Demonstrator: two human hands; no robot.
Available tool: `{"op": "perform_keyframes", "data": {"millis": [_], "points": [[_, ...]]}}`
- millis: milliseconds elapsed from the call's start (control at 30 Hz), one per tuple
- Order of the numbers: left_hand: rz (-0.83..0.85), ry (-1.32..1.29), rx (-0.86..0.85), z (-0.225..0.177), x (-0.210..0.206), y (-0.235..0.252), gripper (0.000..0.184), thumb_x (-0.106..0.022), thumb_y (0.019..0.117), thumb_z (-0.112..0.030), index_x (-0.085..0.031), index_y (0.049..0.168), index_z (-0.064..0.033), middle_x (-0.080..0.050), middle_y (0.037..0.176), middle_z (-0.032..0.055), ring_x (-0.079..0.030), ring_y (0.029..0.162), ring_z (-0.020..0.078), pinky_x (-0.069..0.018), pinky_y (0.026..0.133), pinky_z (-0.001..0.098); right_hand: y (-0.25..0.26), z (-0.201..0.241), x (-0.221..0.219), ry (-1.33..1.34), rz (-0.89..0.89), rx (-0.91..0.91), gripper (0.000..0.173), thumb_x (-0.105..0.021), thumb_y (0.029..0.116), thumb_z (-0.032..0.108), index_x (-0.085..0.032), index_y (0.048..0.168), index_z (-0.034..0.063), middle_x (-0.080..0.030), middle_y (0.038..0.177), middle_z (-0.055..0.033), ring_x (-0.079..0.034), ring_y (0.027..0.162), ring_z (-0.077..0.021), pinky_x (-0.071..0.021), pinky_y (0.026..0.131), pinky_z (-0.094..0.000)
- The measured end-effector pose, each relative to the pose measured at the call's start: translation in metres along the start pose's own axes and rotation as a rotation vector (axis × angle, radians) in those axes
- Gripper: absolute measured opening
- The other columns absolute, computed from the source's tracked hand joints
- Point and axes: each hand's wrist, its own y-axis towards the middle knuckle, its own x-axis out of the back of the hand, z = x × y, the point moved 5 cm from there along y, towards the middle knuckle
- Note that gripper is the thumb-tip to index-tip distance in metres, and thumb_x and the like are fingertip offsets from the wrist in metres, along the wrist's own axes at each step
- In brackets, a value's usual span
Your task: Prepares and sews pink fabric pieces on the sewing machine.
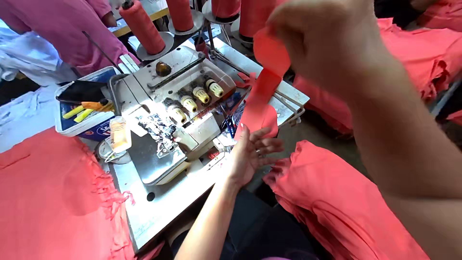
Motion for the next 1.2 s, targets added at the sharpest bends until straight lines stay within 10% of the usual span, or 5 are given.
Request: {"op": "perform_keyframes", "data": {"millis": [100, 300, 533, 800, 1200], "points": [[0.152, -0.223, -0.06, -0.025, -0.012, -0.004, 0.079, -0.046, 0.086, -0.082, -0.071, 0.114, -0.0125, -0.077, 0.101, 0.0079, -0.075, 0.09, 0.0177, -0.0617, 0.076, 0.0314, -0.076, 0.089, -0.001, 0.087, -0.043, 0.315, 0.021, -0.051, 0.1004, 0.008, -0.07, 0.1, 0.0009, -0.066, 0.077, -0.0104, -0.063, 0.065, -0.0231, -0.0487, 0.054, -0.036], [-0.133, -0.041, -0.168, -0.065, 0.01, -0.043, 0.032, -0.039, 0.1043, -0.005, -0.06, 0.129, -0.0043, -0.077, 0.101, 0.0126, -0.076, 0.084, 0.0199, -0.0634, 0.077, 0.032, -0.191, 0.164, -0.063, 0.399, 0.168, 0.372, 0.02, -0.051, 0.0981, 0.002, -0.07, 0.094, 0.0055, -0.071, 0.08, -0.008, -0.072, 0.075, -0.0203, -0.0582, 0.068, -0.0306], [-0.712, 0.205, -0.552, -0.08, 0.071, -0.136, 0.025, -0.039, 0.1037, 0.0, -0.061, 0.101, -0.0119, -0.072, 0.081, -0.0031, -0.071, 0.074, 0.0061, -0.061, 0.07, 0.0246, -0.236, 0.2, -0.137, 0.882, 1.149, 0.167, 0.013, -0.059, 0.0965, -0.003, -0.069, 0.104, -0.0068, -0.07, 0.089, -0.026, -0.071, 0.085, -0.045, -0.0543, 0.074, -0.0623], [-0.723, 0.33, -0.473, -0.04, 0.091, -0.18, 0.021, -0.047, 0.1018, 0.003, -0.067, 0.104, -0.0024, -0.073, 0.081, -0.0027, -0.071, 0.076, 0.0052, -0.0612, 0.074, 0.0252, -0.119, 0.209, -0.11, 0.997, 0.199, 0.28, 0.019, -0.056, 0.0981, 0.004, -0.074, 0.098, 0.0022, -0.07, 0.084, -0.0094, -0.068, 0.079, -0.015, -0.0555, 0.074, -0.0259], [-0.581, 0.36, -0.508, -0.024, 0.102, -0.195, 0.03, -0.041, 0.1046, -0.002, -0.07, 0.1, -0.0073, -0.074, 0.089, -0.0066, -0.071, 0.086, 0.0023, -0.0591, 0.083, 0.0254, -0.102, 0.188, -0.159, 1.156, 0.232, -0.206, 0.009, -0.066, 0.0906, 0.007, -0.074, 0.092, 0.0021, -0.07, 0.078, 0.0044, -0.06, 0.069, 0.0105, -0.0496, 0.065, -0.0068]]}}
